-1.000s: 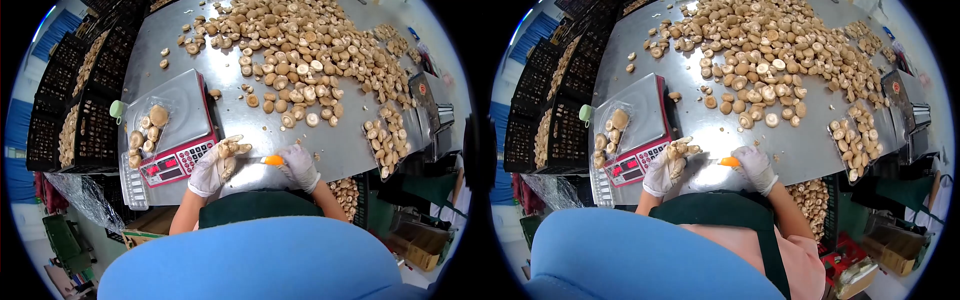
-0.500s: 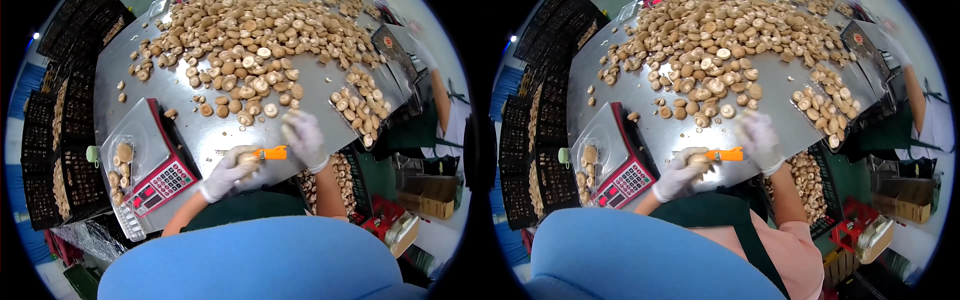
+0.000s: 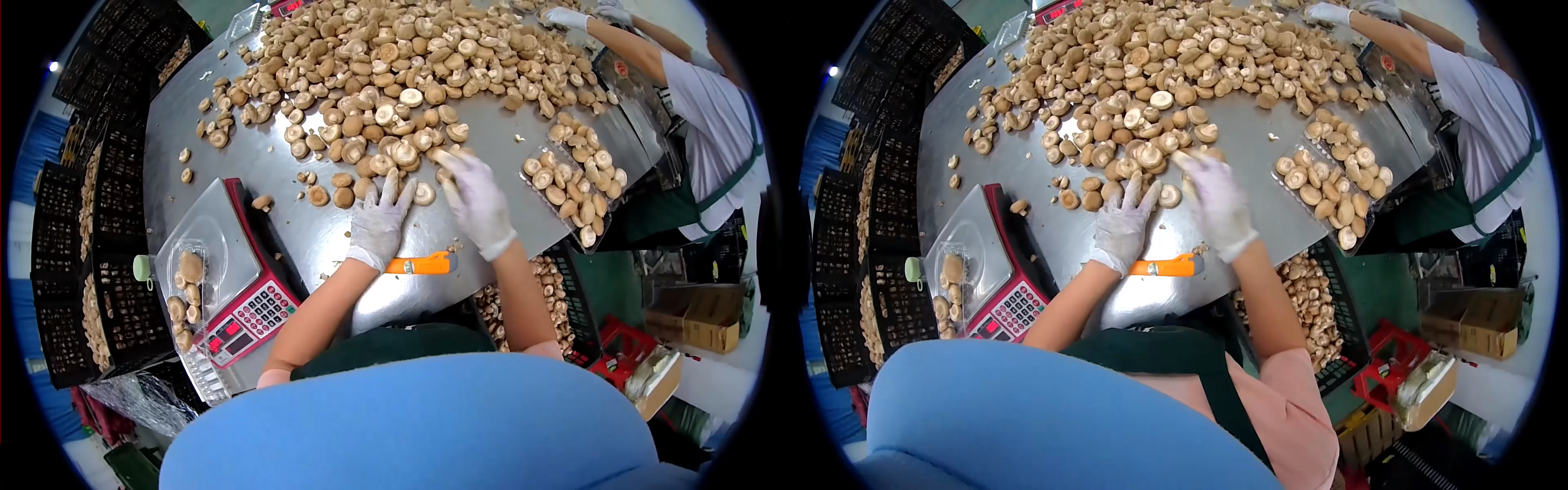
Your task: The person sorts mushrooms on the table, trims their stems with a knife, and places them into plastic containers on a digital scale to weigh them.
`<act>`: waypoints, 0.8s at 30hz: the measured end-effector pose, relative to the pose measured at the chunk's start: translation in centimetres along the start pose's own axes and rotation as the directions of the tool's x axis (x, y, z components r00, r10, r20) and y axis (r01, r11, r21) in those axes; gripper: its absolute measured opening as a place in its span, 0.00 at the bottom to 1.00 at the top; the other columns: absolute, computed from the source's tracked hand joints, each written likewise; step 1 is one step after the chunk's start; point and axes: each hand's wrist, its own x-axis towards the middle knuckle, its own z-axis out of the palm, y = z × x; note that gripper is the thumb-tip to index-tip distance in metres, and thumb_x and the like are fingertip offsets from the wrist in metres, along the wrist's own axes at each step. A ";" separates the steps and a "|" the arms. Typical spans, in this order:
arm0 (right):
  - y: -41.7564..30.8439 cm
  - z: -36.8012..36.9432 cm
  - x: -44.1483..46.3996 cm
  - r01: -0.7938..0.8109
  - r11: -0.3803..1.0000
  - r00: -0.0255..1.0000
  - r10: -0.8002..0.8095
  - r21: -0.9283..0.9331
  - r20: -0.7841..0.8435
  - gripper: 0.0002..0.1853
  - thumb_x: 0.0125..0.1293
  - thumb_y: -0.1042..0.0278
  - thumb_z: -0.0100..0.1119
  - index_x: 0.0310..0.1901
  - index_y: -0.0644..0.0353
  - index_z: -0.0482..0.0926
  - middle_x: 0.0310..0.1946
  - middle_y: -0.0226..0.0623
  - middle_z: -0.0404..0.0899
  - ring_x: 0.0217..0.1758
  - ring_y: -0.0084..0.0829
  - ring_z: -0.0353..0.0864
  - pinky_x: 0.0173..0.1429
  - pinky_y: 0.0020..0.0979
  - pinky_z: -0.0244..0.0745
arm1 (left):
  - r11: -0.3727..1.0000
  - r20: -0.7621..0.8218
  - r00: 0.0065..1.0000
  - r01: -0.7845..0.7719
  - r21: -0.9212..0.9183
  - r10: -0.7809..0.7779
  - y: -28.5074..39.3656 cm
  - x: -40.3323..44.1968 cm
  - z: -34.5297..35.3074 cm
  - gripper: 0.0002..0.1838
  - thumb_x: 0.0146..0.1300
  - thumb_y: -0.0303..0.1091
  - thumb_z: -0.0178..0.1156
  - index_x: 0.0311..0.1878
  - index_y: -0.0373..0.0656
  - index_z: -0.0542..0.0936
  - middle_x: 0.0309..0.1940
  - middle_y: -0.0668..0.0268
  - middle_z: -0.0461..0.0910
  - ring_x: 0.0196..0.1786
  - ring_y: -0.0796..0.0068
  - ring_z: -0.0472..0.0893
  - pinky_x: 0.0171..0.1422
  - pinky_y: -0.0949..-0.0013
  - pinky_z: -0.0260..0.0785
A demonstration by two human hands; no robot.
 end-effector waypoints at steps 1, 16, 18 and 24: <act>1.0 2.1 0.9 0.000 1.000 0.996 -0.001 0.014 0.094 0.26 0.62 0.77 0.62 0.63 0.50 0.78 0.60 0.43 0.78 0.61 0.45 0.78 0.68 0.38 0.72 | 1.000 -0.005 1.000 0.003 0.003 -0.003 -0.1 0.0 0.3 0.28 0.63 0.33 0.56 0.69 0.58 0.73 0.68 0.55 0.67 0.62 0.49 0.73 0.62 0.53 0.70; 0.2 5.8 6.3 -0.345 0.842 0.935 0.270 0.415 0.231 0.14 0.60 0.69 0.64 0.48 0.59 0.82 0.43 0.41 0.83 0.44 0.34 0.84 0.48 0.28 0.78 | -0.302 0.524 0.732 0.430 -0.851 -0.435 -6.7 -6.5 -6.5 0.20 0.71 0.37 0.59 0.61 0.42 0.67 0.34 0.66 0.80 0.33 0.82 0.80 0.29 0.79 0.72; -0.9 5.7 6.7 -0.139 0.966 0.964 0.082 0.219 0.252 0.15 0.59 0.67 0.65 0.49 0.55 0.81 0.43 0.40 0.82 0.46 0.35 0.83 0.48 0.31 0.80 | -0.337 0.505 0.719 0.381 -0.861 -0.478 -5.6 -5.5 -7.7 0.21 0.71 0.37 0.59 0.63 0.42 0.67 0.34 0.67 0.80 0.33 0.83 0.80 0.30 0.79 0.72; -2.0 9.3 6.7 0.122 0.965 0.900 -0.008 -0.234 0.435 0.12 0.58 0.68 0.64 0.45 0.50 0.82 0.40 0.39 0.77 0.47 0.41 0.81 0.49 0.41 0.80 | -0.272 0.525 0.757 0.451 -0.850 -0.388 -6.7 -6.7 -7.2 0.19 0.71 0.35 0.60 0.63 0.42 0.76 0.40 0.69 0.78 0.35 0.85 0.74 0.37 0.81 0.69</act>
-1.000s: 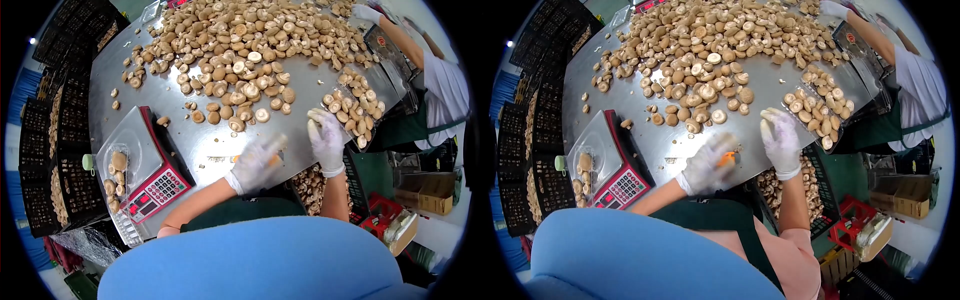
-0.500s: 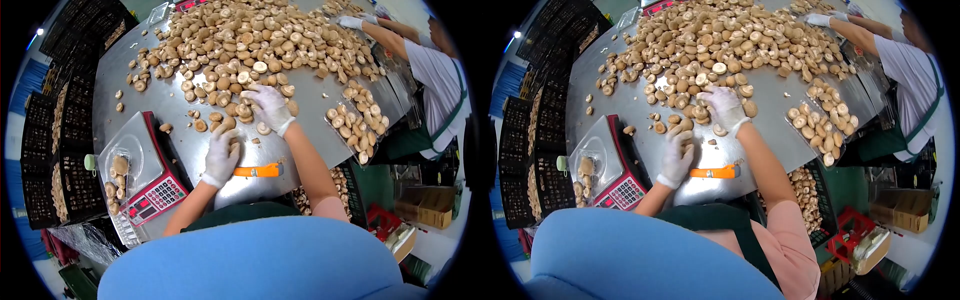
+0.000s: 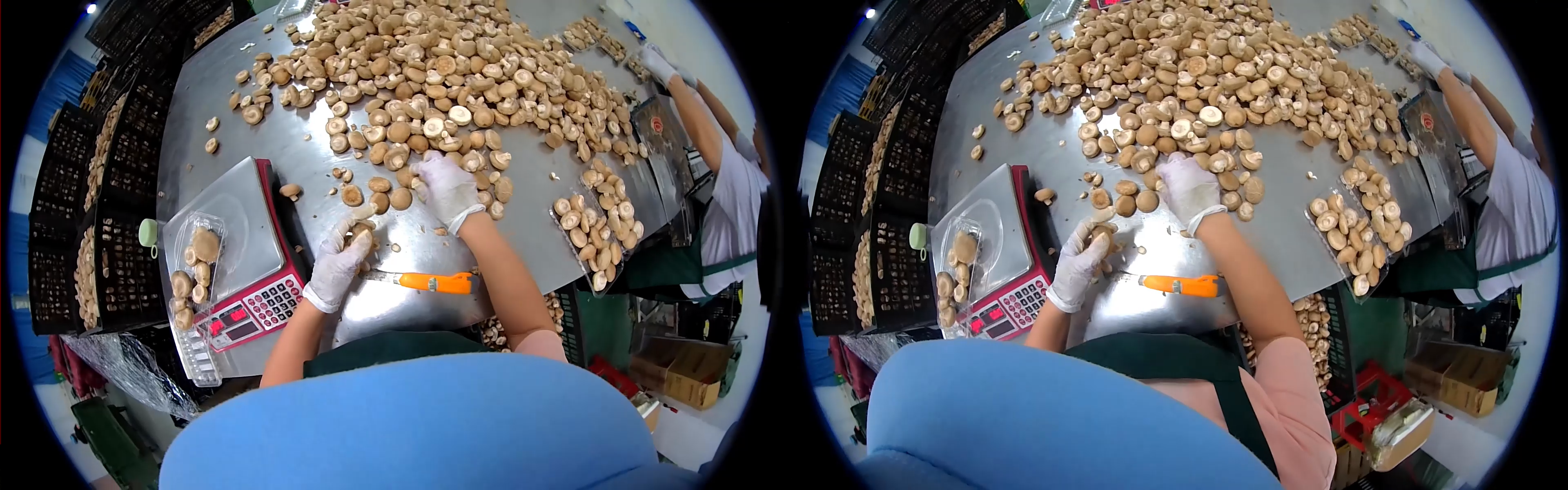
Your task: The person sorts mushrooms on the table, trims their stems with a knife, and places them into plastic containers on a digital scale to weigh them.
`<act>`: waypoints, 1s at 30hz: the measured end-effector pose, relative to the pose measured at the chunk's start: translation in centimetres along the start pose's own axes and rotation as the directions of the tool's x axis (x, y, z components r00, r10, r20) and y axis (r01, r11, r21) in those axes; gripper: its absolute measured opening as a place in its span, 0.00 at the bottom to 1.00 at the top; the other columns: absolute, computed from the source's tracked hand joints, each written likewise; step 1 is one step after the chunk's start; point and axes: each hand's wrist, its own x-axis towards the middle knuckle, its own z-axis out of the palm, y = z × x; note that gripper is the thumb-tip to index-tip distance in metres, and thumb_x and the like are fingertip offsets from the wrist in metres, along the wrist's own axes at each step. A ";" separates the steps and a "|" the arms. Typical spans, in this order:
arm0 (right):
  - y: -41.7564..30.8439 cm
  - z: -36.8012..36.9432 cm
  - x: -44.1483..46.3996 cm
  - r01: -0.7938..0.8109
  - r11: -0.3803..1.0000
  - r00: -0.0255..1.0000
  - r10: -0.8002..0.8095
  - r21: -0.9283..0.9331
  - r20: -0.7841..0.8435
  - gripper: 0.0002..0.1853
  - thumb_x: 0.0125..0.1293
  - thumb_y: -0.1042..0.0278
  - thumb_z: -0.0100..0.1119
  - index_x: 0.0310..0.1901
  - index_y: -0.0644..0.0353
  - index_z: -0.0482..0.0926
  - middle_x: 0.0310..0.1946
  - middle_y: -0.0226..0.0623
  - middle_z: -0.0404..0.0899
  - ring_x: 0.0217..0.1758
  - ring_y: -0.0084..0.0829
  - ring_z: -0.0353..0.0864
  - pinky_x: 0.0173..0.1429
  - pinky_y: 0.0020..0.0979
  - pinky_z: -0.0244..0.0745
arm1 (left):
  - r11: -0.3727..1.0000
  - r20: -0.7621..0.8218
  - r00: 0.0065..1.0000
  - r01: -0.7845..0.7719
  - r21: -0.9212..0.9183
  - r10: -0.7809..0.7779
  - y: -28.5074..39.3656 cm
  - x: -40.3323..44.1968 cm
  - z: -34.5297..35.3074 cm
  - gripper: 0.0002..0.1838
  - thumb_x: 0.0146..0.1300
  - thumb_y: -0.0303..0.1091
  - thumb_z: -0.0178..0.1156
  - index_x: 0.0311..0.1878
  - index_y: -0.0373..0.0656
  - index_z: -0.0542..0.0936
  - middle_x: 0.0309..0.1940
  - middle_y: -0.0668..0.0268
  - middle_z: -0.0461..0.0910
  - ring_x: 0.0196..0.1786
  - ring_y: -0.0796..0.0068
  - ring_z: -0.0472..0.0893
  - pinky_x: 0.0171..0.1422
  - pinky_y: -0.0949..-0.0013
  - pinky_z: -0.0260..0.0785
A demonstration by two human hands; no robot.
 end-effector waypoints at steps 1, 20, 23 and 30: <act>0.7 0.1 0.3 -0.002 0.997 1.000 0.003 0.071 -0.015 0.11 0.59 0.68 0.63 0.44 0.50 0.82 0.41 0.39 0.77 0.46 0.42 0.81 0.49 0.41 0.80 | 0.999 0.022 0.999 -0.030 0.019 0.029 -0.3 -0.4 -0.2 0.21 0.71 0.37 0.59 0.65 0.45 0.75 0.44 0.70 0.78 0.37 0.85 0.76 0.37 0.81 0.70; -1.5 1.0 7.8 0.059 0.986 0.967 -0.018 -0.153 0.255 0.14 0.65 0.59 0.58 0.50 0.53 0.78 0.48 0.45 0.84 0.52 0.47 0.84 0.54 0.45 0.78 | 0.228 0.202 0.927 -0.281 0.932 0.316 0.2 9.5 3.1 0.19 0.57 0.40 0.70 0.51 0.48 0.80 0.50 0.53 0.75 0.52 0.50 0.81 0.55 0.54 0.75; 0.7 0.4 7.7 -0.167 0.985 0.967 0.156 0.037 0.200 0.23 0.60 0.51 0.68 0.52 0.53 0.77 0.44 0.43 0.86 0.48 0.47 0.84 0.54 0.43 0.77 | 0.192 0.157 0.948 -0.215 0.957 0.278 -1.1 11.5 4.8 0.15 0.58 0.38 0.69 0.47 0.46 0.82 0.52 0.53 0.75 0.54 0.51 0.81 0.54 0.54 0.76; 1.6 -1.7 4.1 -0.195 0.539 0.980 0.138 0.820 0.142 0.23 0.70 0.56 0.62 0.61 0.57 0.72 0.59 0.37 0.76 0.61 0.30 0.76 0.66 0.34 0.70 | 0.144 0.198 0.837 -0.310 0.940 0.510 -3.8 12.9 3.3 0.07 0.63 0.29 0.56 0.38 0.43 0.84 0.46 0.50 0.79 0.47 0.49 0.85 0.47 0.52 0.81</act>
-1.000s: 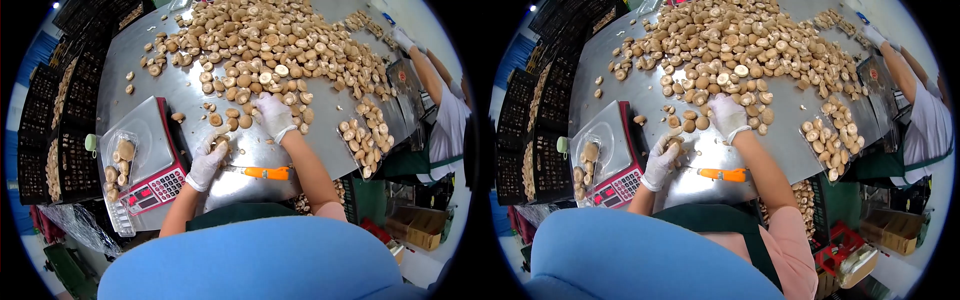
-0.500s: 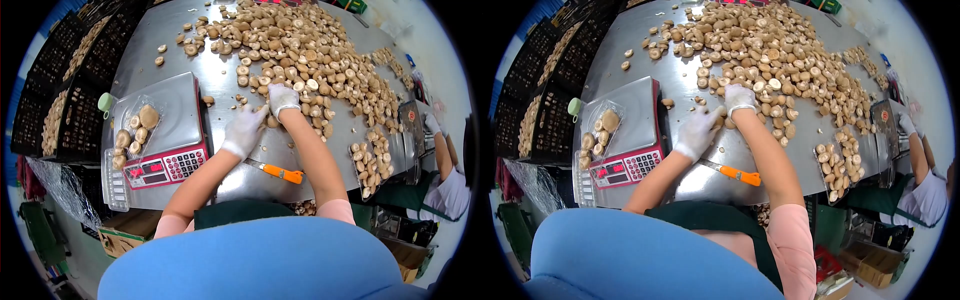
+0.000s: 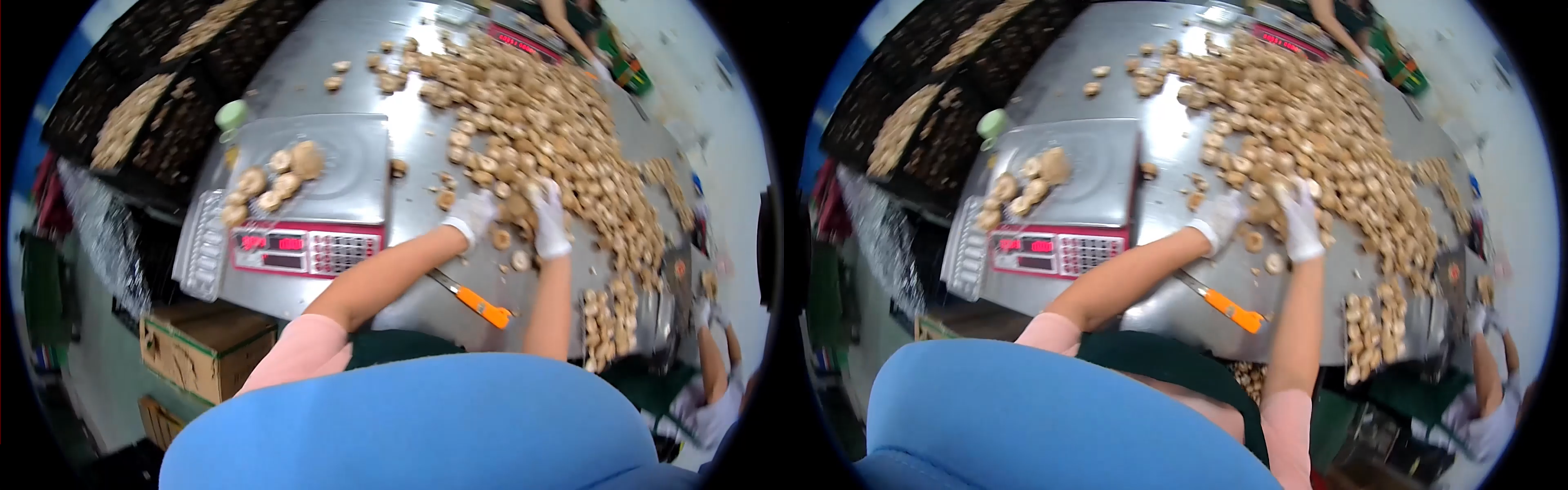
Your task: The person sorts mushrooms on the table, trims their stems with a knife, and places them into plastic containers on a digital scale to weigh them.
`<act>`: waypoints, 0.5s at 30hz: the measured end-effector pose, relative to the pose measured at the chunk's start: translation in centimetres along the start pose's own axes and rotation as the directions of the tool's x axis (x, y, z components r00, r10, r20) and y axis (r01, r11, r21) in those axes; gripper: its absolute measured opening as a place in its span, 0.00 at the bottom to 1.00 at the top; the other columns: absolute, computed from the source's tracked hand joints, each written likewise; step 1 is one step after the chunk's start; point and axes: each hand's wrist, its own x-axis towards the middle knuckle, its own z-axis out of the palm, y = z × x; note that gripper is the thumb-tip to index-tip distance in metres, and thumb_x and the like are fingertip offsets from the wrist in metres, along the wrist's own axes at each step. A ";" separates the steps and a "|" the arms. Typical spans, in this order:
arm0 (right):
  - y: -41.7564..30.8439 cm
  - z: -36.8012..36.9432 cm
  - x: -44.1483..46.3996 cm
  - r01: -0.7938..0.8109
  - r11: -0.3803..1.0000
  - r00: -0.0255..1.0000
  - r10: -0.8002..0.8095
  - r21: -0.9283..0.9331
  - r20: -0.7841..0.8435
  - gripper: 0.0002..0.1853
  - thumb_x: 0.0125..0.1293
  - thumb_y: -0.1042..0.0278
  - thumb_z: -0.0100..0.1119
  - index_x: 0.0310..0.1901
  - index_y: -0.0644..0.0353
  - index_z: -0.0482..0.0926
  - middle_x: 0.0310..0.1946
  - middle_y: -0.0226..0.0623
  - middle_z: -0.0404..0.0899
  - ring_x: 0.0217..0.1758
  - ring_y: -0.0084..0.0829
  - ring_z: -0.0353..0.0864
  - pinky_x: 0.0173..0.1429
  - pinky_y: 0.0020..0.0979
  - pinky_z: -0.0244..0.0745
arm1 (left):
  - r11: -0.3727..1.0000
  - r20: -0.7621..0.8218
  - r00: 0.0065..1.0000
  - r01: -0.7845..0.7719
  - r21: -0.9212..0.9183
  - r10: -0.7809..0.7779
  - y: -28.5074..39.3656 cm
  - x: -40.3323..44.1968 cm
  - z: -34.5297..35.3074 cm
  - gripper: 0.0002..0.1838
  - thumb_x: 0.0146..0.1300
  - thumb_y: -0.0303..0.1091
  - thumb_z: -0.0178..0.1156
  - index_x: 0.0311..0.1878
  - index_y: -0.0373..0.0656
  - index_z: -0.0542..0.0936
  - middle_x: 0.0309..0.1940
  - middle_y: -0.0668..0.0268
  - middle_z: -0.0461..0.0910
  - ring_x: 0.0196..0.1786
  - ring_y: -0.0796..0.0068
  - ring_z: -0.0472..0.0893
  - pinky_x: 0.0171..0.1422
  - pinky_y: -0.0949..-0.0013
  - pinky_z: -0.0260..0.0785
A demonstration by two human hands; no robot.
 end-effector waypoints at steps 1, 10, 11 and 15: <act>0.0 0.4 -0.7 -0.048 0.980 0.999 0.048 0.194 0.006 0.21 0.72 0.57 0.59 0.61 0.56 0.72 0.58 0.35 0.76 0.61 0.29 0.76 0.65 0.33 0.72 | 1.000 -0.021 1.000 0.008 -0.015 -0.008 -0.6 0.2 1.1 0.08 0.63 0.32 0.56 0.41 0.49 0.84 0.44 0.49 0.79 0.45 0.49 0.84 0.46 0.51 0.79; -2.6 1.4 -1.7 -0.026 0.849 0.998 -0.011 0.528 0.066 0.22 0.72 0.52 0.62 0.60 0.54 0.74 0.54 0.30 0.77 0.58 0.27 0.76 0.62 0.32 0.74 | 0.993 -0.040 0.997 -0.074 -0.094 0.071 2.2 -4.0 -6.9 0.07 0.60 0.30 0.59 0.41 0.48 0.81 0.43 0.56 0.75 0.46 0.53 0.82 0.44 0.54 0.78; -3.5 1.6 -1.8 0.015 0.881 0.997 -0.051 0.472 0.063 0.21 0.72 0.53 0.62 0.60 0.54 0.73 0.54 0.30 0.76 0.58 0.26 0.76 0.62 0.32 0.74 | 0.983 -0.100 0.992 -0.094 -0.157 0.079 1.9 -5.4 -9.4 0.07 0.58 0.29 0.61 0.41 0.48 0.81 0.43 0.56 0.76 0.46 0.53 0.82 0.45 0.54 0.77; -5.3 2.3 -2.0 0.112 0.943 0.988 -0.139 0.313 0.064 0.19 0.72 0.55 0.61 0.58 0.55 0.73 0.51 0.30 0.77 0.55 0.25 0.75 0.63 0.30 0.72 | 0.986 -0.396 0.916 -0.121 -0.114 0.066 -2.6 -13.6 -20.6 0.08 0.54 0.30 0.67 0.36 0.50 0.80 0.47 0.59 0.79 0.46 0.57 0.82 0.46 0.58 0.76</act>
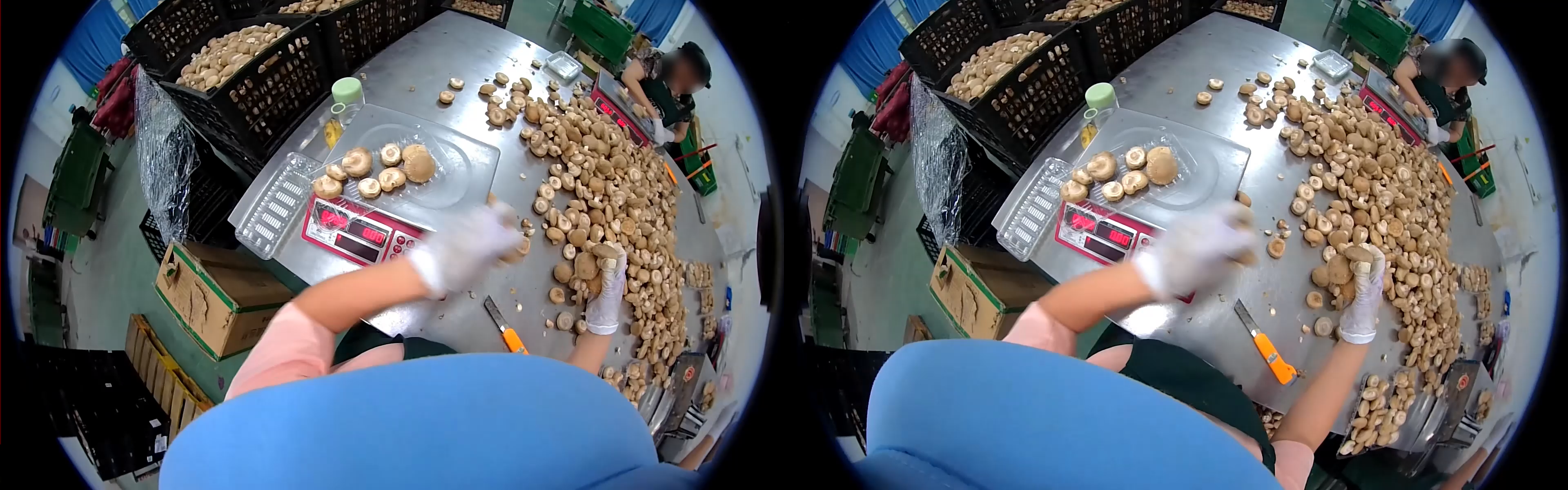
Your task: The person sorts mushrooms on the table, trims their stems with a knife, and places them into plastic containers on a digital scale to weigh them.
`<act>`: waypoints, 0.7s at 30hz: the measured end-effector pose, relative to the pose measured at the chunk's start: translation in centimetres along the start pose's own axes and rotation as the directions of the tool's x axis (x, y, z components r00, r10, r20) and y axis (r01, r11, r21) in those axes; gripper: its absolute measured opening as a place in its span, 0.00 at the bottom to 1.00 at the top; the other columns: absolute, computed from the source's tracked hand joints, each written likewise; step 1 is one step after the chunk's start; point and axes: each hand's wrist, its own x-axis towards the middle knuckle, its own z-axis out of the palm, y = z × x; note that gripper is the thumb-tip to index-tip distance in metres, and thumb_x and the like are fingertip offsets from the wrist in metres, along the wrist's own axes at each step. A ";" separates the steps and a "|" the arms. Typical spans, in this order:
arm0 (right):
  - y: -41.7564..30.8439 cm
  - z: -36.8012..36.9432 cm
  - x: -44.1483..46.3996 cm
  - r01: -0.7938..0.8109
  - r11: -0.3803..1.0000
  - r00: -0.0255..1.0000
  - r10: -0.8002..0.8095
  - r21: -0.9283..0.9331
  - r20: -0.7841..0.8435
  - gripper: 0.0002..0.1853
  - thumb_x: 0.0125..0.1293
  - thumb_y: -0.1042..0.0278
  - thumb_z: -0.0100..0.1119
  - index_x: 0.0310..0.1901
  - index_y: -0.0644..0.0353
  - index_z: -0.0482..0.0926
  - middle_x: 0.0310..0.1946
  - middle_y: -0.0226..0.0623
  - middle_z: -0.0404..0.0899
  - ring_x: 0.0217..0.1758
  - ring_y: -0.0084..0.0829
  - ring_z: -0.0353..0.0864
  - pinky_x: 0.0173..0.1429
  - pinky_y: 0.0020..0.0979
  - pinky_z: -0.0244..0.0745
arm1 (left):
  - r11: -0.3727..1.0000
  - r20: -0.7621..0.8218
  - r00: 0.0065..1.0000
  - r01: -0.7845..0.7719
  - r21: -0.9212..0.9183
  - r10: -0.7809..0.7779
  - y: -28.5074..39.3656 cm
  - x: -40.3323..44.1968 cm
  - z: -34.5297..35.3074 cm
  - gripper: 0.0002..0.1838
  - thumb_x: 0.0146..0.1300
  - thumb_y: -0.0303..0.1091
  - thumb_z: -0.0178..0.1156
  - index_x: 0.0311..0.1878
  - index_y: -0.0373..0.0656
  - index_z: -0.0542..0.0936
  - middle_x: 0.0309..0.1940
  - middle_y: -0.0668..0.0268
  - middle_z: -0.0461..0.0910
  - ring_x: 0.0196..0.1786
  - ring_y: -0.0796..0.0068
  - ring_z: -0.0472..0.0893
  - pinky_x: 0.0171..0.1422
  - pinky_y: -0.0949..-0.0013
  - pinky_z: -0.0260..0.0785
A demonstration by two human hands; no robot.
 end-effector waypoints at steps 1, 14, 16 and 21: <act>-0.1 0.1 -0.1 -0.007 0.999 1.000 0.007 -0.034 -0.007 0.19 0.73 0.55 0.61 0.58 0.56 0.73 0.50 0.30 0.77 0.54 0.25 0.75 0.63 0.29 0.71 | 0.987 0.079 0.986 0.144 0.071 -0.150 -0.8 -0.9 -3.5 0.09 0.52 0.31 0.70 0.36 0.51 0.81 0.47 0.62 0.80 0.46 0.60 0.82 0.46 0.60 0.77; -5.0 16.8 5.0 -0.016 0.957 0.915 0.131 -0.289 0.382 0.14 0.63 0.66 0.62 0.48 0.60 0.75 0.36 0.30 0.81 0.36 0.22 0.79 0.38 0.23 0.75 | 0.739 -0.137 0.918 0.382 0.555 -0.372 -8.3 -9.4 -10.5 0.52 0.53 0.60 0.71 0.79 0.57 0.58 0.75 0.50 0.60 0.70 0.47 0.67 0.73 0.44 0.59; -5.6 21.3 7.3 0.091 0.905 0.826 0.165 -0.416 0.539 0.14 0.62 0.68 0.66 0.48 0.58 0.76 0.35 0.30 0.83 0.34 0.20 0.79 0.36 0.22 0.75 | 0.822 -0.310 0.901 0.411 0.393 -0.303 -9.4 -9.9 -10.3 0.56 0.49 0.58 0.75 0.77 0.46 0.59 0.73 0.47 0.61 0.72 0.45 0.65 0.75 0.47 0.56; -5.9 31.3 9.4 0.773 0.459 0.464 0.062 -0.438 0.884 0.15 0.58 0.68 0.70 0.47 0.54 0.79 0.45 0.30 0.85 0.45 0.31 0.86 0.48 0.31 0.81 | 0.827 -0.074 0.869 0.490 0.277 -0.490 -10.1 -10.3 -10.9 0.56 0.49 0.53 0.76 0.76 0.38 0.58 0.73 0.46 0.61 0.74 0.47 0.64 0.77 0.46 0.53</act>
